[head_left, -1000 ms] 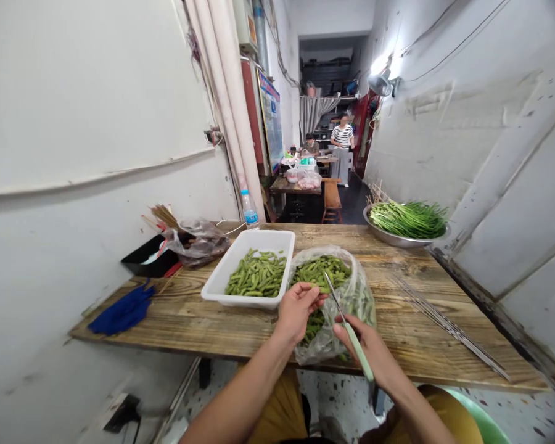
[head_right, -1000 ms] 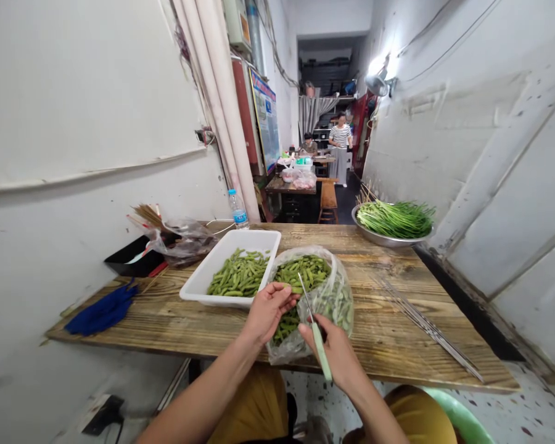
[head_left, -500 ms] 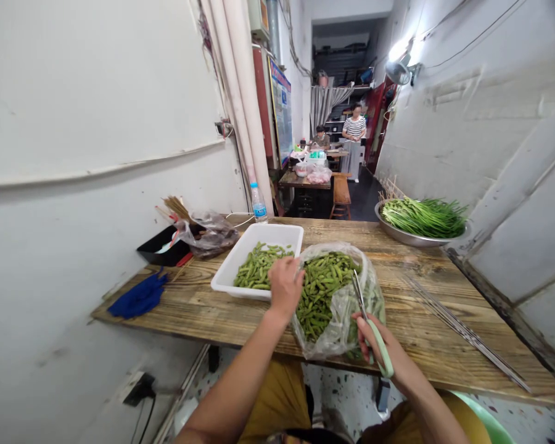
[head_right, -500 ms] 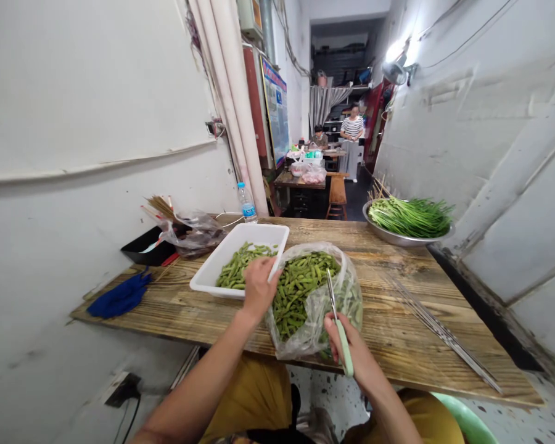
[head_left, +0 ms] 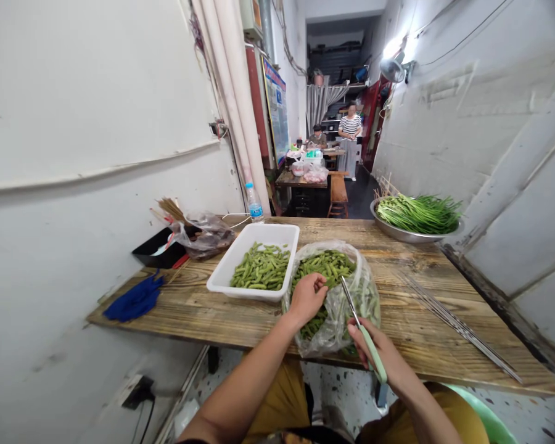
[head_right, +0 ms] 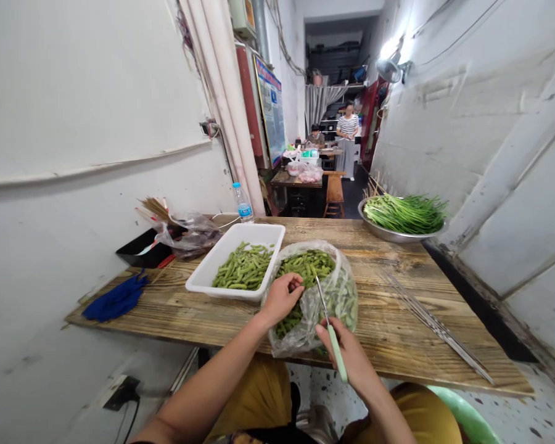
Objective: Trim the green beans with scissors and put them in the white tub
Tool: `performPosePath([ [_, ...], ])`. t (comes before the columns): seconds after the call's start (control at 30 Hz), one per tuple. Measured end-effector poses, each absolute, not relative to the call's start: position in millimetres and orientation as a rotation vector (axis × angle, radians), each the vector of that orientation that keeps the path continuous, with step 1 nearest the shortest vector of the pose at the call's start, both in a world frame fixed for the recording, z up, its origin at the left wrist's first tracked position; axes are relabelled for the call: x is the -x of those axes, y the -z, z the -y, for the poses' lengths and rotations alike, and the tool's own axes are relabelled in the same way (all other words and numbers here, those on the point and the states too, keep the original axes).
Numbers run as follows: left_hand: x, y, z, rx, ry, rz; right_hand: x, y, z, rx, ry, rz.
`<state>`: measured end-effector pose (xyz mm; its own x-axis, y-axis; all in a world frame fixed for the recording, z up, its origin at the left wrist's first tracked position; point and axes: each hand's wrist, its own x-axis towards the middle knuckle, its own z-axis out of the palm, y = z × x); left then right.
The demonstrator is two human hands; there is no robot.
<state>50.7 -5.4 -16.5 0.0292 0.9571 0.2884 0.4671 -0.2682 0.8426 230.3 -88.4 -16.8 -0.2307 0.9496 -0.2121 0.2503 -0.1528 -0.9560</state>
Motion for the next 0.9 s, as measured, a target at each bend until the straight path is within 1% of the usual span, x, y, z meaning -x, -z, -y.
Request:
performPosePath([
  [0.2, -47.5, 7.7, 17.9, -1.329, -1.116, -1.077, -229.1, 8.8, 82.6, 1.448, -1.055, 1.778],
  [0.47, -48.3, 5.4, 24.6, -0.696, -1.272, -0.872, -222.0, 1.4, 84.5, 1.503, -0.96, 1.822],
  [0.6, -48.6, 2.7, 26.6, -0.652, -1.331, -0.872, -218.5, 2.5, 85.8, 1.487, -0.942, 1.826],
  [0.9, -43.3, -1.5, 29.6, -0.627, -1.294, -0.852, -211.5, -2.4, 84.6, 1.475, -0.89, 1.84],
])
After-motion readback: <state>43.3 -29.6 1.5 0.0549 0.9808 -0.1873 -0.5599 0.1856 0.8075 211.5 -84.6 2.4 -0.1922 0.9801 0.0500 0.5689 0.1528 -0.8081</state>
